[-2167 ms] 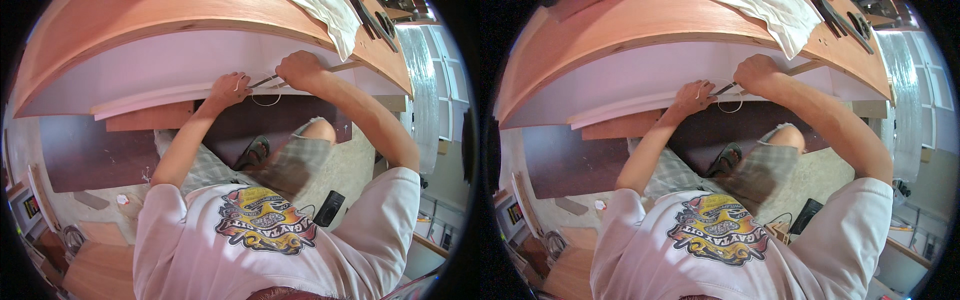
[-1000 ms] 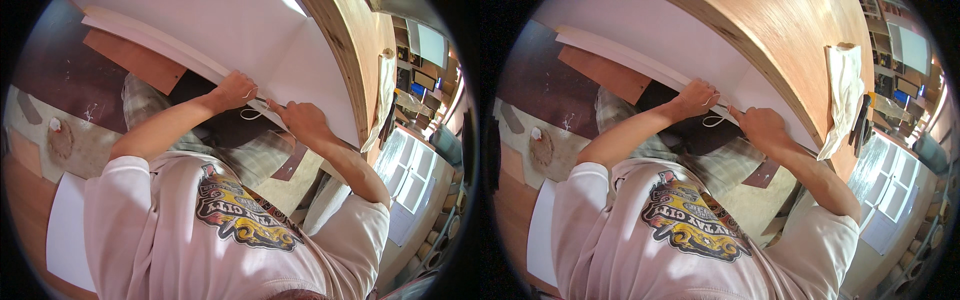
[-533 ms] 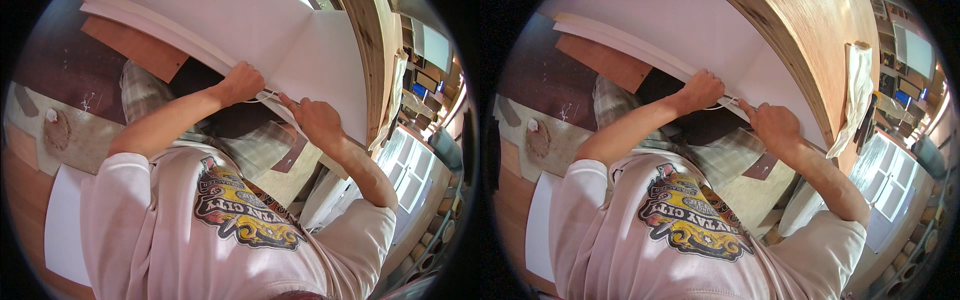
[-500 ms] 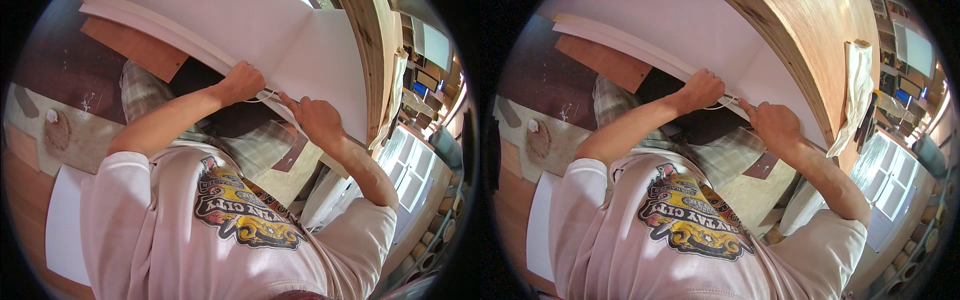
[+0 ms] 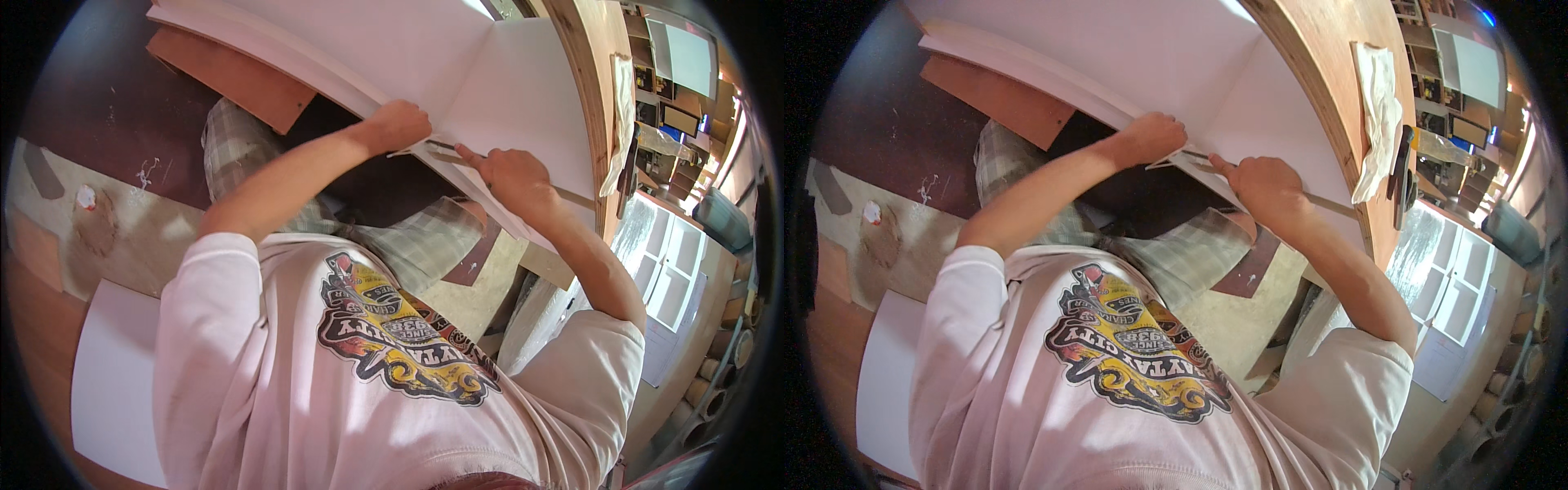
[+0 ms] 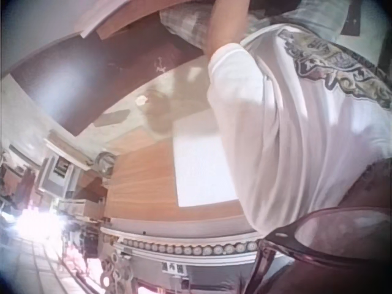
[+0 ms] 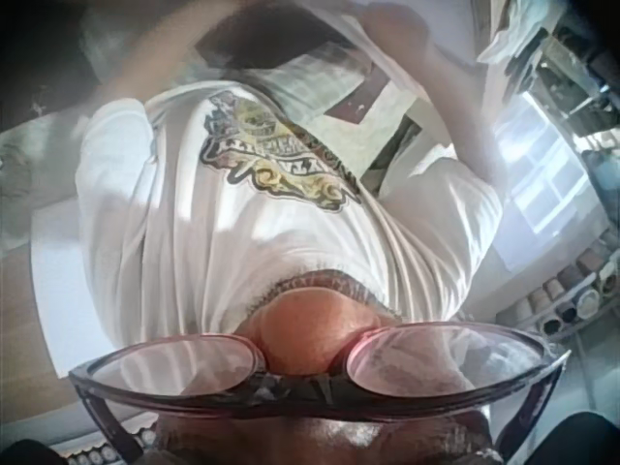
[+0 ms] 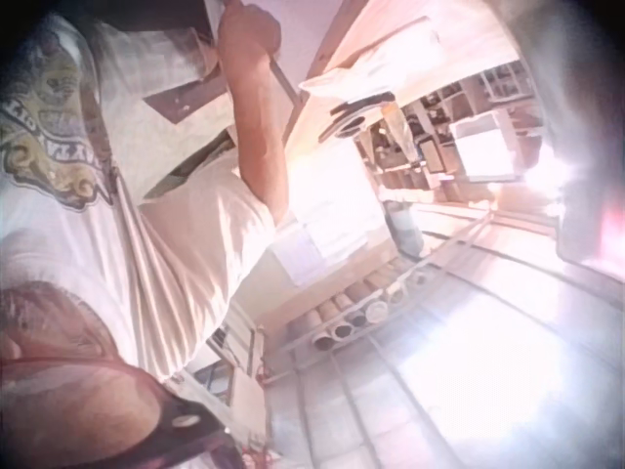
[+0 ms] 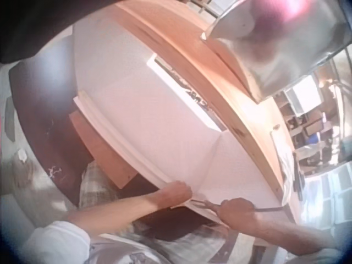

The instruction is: The person hammers a small wooden piece into a curved wooden furniture component using a hammer and a cloth. They then use a metal ruler to measure and align the piece within the furniture frame.

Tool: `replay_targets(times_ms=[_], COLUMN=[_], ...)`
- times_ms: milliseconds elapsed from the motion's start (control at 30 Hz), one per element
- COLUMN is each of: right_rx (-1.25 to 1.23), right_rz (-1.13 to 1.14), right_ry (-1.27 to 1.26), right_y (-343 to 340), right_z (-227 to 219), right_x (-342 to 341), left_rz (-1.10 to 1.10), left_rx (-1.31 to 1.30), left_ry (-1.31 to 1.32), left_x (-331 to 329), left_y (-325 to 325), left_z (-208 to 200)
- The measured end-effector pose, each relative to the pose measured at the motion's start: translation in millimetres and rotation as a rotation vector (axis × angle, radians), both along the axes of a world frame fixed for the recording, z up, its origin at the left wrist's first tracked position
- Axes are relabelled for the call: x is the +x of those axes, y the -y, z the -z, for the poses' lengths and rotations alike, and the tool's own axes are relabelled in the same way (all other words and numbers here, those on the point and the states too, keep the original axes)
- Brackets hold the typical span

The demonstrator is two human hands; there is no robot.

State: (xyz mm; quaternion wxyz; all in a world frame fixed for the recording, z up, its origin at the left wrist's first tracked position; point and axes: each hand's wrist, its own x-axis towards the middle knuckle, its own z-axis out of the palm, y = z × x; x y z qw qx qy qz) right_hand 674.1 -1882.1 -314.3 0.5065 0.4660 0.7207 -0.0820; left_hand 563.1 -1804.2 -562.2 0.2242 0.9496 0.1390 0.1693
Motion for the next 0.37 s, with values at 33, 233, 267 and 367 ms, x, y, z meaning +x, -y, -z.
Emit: replay_targets(times_ms=[33,233,267,367], right_rx=[-0.017,0.019,0.003,0.012], right_rz=[0.013,0.004,0.022,0.122], right_ry=[0.062,0.083,0.080,0.061], right_y=[-4,-2,-2,-4], right_z=[-5,-17,-23,-41], right_x=[-6,-2,-3,-12], left_rz=[0.050,0.057,0.091,0.170], left_rx=[-0.015,-0.016,-0.057,-0.183], left_ry=[-0.036,-0.069,-0.026,0.149], left_x=[-1,-6,-8,-17], left_y=[-6,-4,-5,-11], left_z=[1,-1,-2,-3])
